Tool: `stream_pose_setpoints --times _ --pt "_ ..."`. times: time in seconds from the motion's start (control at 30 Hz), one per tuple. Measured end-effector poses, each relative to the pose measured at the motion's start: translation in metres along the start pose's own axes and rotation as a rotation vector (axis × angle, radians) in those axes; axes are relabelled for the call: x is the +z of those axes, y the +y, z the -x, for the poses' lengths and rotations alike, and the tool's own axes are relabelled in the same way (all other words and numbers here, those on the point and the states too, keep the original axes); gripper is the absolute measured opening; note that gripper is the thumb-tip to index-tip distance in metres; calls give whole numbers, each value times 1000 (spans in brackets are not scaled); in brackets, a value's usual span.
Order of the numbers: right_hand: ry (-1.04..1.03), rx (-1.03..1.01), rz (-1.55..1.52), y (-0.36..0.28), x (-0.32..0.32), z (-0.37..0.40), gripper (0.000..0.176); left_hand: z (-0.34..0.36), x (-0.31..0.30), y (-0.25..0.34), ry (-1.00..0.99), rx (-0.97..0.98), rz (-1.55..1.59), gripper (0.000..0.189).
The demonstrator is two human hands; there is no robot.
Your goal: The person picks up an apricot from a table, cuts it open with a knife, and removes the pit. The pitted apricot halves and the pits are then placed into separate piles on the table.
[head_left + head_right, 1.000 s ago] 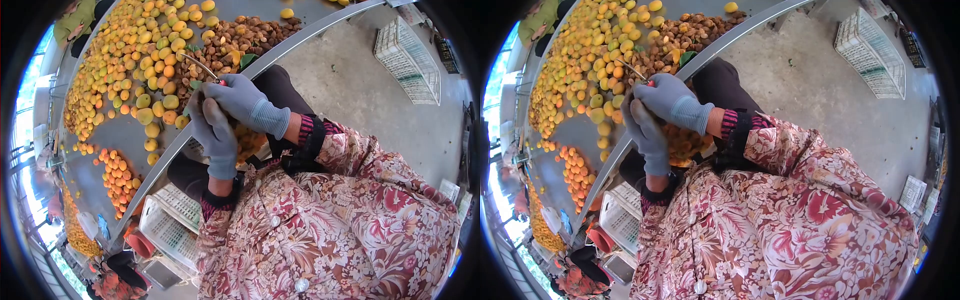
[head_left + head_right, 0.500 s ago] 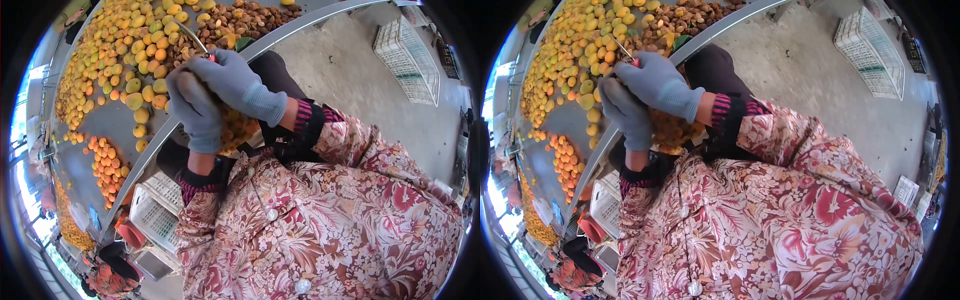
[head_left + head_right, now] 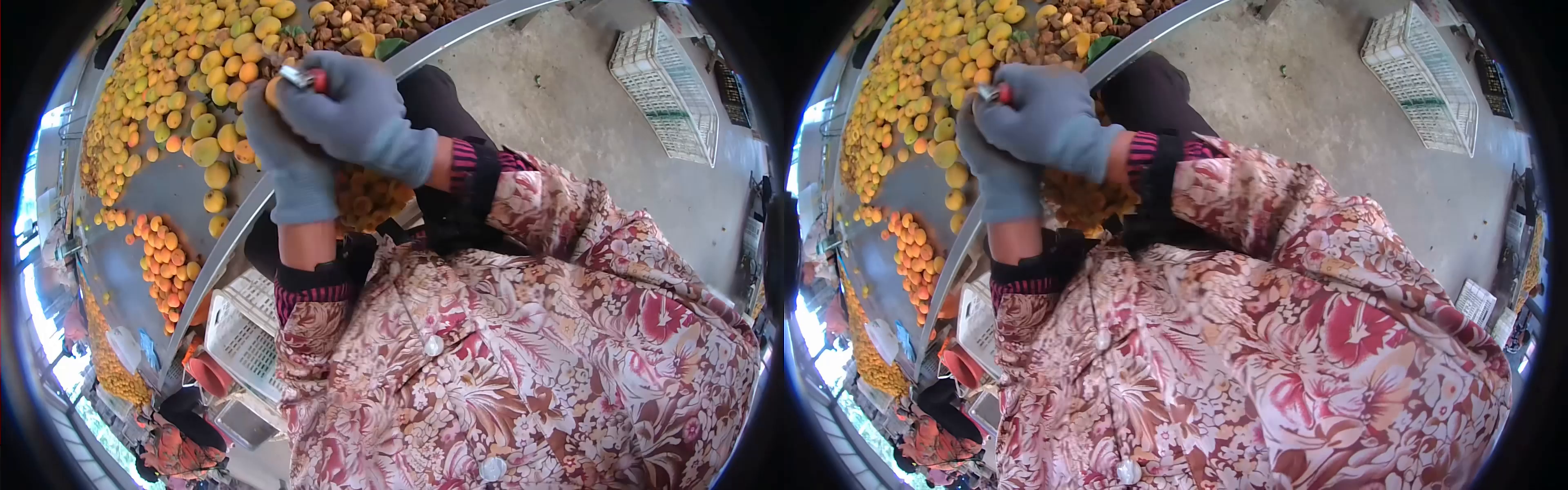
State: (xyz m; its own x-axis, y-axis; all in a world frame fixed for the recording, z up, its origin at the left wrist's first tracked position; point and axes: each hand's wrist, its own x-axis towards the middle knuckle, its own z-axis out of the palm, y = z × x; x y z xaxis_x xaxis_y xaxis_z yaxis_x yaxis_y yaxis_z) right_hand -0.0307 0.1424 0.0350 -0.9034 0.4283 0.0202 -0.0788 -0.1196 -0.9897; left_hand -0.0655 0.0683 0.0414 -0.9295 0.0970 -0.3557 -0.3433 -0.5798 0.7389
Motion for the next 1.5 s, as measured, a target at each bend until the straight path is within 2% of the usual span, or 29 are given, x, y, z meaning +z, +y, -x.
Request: stream_pose_setpoints --times 0.03,0.07,0.1,0.13,0.17,0.2,0.23,0.27,0.3,0.37,0.4,0.43,0.5,0.6,0.63,0.7,0.73,0.8,0.83,0.9,1.0,1.07,1.13,1.17,1.23,1.3,1.4,1.47,1.5 --pt "-35 -33 -196 4 2 -3 24 -3 -7 5 -6 16 -5 41" --pt "-158 -184 -8 8 -16 -12 20 -3 -21 9 -234 -128 22 43" --pt "-154 -508 45 13 -23 -19 25 1 -30 13 -458 -281 43 44" --pt "-276 -112 -175 3 -33 -15 27 9 -24 17 -205 -245 -91 49" --pt "-390 292 -386 -6 -40 -11 29 11 -26 19 -206 -244 -95 49" --pt "-386 291 -388 1 -42 -14 29 12 -28 20 -221 -288 -81 51" --pt "-491 371 -496 11 -44 -19 31 15 -26 21 -236 -332 -63 52" --pt "-599 452 -603 20 -47 -22 32 23 -22 20 -56 -307 -51 55" --pt "-600 449 -600 13 -48 -19 32 26 -24 21 -58 -305 -49 55" --pt "-625 414 -351 -5 -48 -10 32 28 -37 23 -185 -300 37 51" --pt "-457 -289 118 11 -41 -5 37 28 -46 24 -247 -294 79 50" --pt "-462 -293 115 6 -40 -4 37 28 -56 26 -307 -287 120 49" --pt "-596 224 -93 -5 -44 0 32 29 -74 25 -429 -280 208 48" --pt "-574 70 -67 9 -43 6 30 31 -88 27 -620 -265 337 50" --pt "-578 66 -67 16 -40 6 30 33 -89 28 -622 -259 337 50" --pt "-561 319 -11 22 -32 1 30 38 -88 29 -354 -148 236 51" --pt "-569 311 -12 19 -30 1 30 40 -89 30 -356 -136 236 51" --pt "-393 454 222 5 -31 4 32 41 -90 30 -444 -88 257 50" --pt "-395 448 224 -3 -32 4 32 42 -88 30 -448 -82 259 50" --pt "-374 508 -65 -19 -36 3 30 46 -84 29 -557 -99 245 51" --pt "-467 469 -194 -51 -46 9 30 54 -67 30 -477 -56 216 52" --pt "-492 459 -209 -57 -49 13 30 50 -68 30 -583 -90 274 53" --pt "-393 -194 -70 -57 -51 15 35 50 -65 26 -688 -127 337 54" --pt "-388 -197 -62 -61 -51 12 35 51 -61 23 -707 -171 353 54" --pt "-255 -109 -322 -77 -47 5 39 58 -53 19 -730 -230 363 55" --pt "-256 -107 -304 -82 -50 6 42 66 -39 16 -610 -150 239 48" --pt "-311 -54 -395 -77 -56 4 42 68 -34 16 -639 -96 210 53" --pt "-356 -395 -100 -72 -63 5 41 69 -35 16 -661 -54 188 55" --pt "-354 -394 -103 -76 -65 8 41 70 -35 16 -647 -40 184 58"
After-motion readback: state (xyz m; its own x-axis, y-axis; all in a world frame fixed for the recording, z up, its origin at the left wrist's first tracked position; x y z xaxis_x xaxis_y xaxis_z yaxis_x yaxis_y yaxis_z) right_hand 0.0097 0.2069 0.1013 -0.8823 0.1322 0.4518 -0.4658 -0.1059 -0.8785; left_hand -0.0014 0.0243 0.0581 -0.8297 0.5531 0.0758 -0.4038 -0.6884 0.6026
